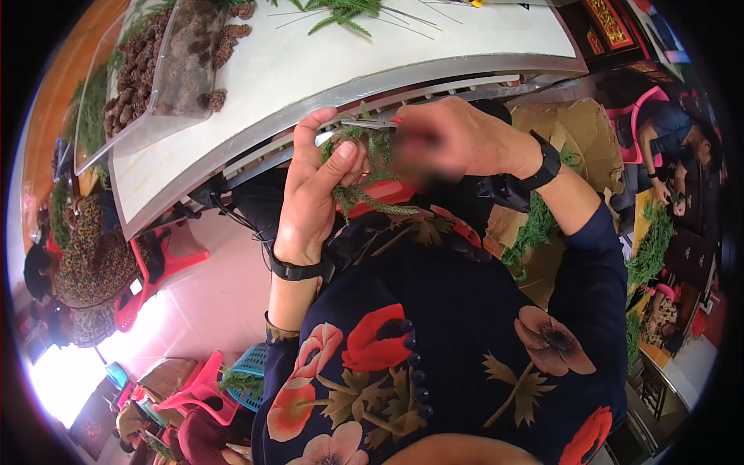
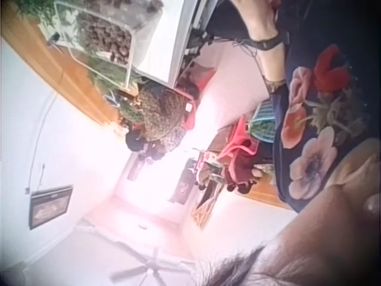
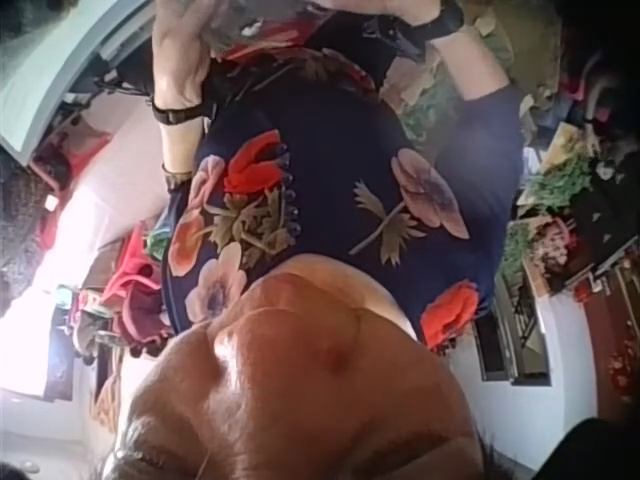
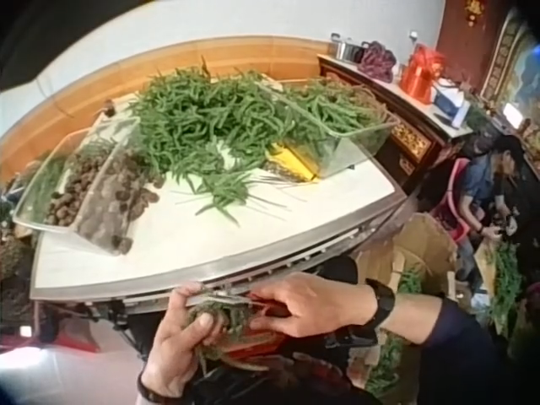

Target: Assembling decorative artificial plants by attaching green foliage to base pods using pliers.

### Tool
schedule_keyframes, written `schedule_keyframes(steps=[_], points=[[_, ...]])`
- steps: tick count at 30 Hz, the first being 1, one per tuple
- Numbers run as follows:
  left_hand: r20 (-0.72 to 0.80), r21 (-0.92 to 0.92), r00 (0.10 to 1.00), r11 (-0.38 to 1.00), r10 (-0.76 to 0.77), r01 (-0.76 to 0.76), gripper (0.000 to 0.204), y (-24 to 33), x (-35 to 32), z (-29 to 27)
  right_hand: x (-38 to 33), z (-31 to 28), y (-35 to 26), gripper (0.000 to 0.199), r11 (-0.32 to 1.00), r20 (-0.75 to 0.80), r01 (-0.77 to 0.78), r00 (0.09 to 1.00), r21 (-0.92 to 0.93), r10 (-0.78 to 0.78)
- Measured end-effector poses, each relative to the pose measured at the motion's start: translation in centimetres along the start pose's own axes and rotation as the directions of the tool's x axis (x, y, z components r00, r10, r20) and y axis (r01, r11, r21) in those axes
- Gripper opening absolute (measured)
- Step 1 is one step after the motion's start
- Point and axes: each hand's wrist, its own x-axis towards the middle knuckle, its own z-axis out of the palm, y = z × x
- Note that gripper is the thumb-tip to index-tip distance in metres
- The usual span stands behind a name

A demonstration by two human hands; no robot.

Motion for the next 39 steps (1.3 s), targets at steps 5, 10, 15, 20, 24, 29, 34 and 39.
schedule_keyframes(steps=[5,10,15,20,24,29,34,39], points=[[0.007,-0.007,1.0,1.0,-0.01,0.01,0.042,0.0,0.1,0.1,0.0,-0.3,-0.5,0.033,0.996,0.042,-0.069,0.997,-0.054,0.071],[0.027,-0.058,1.0,0.998,0.011,-0.009,0.04,-0.4,0.3,-0.3,-0.6,-0.8,-0.5,0.033,0.989,0.022,-0.074,0.997,0.125,0.072],[0.031,-0.033,0.999,0.999,-0.008,0.009,0.04,-0.1,0.4,0.0,-0.8,-0.8,0.1,0.034,0.989,0.038,-0.091,0.995,0.114,0.088],[0.034,-0.018,0.999,1.0,0.012,-0.011,0.04,-0.2,0.4,-0.2,-0.4,-1.6,-0.7,0.035,0.994,0.058,-0.1,0.994,0.046,0.098],[0.006,0.042,0.999,0.999,0.033,-0.033,0.039,-0.1,0.5,0.3,-0.2,-1.4,-0.4,0.035,0.995,0.064,-0.101,0.993,0.023,0.099],[0.043,-0.034,0.999,0.999,0.034,-0.032,0.039,0.3,0.5,0.4,-0.3,-1.5,-0.8,0.032,0.998,-0.042,-0.037,0.999,-0.052,0.035],[-0.012,0.277,0.991,0.952,-0.132,0.13,0.022,0.4,0.7,-1.1,-0.7,-1.0,-1.4,0.027,0.975,-0.094,-0.055,0.995,-0.213,0.036],[-0.082,0.498,0.992,0.866,0.094,-0.042,0.026,-0.8,0.8,-0.8,-0.9,-0.7,-1.7,0.029,0.952,-0.121,-0.086,0.991,-0.295,0.052]])
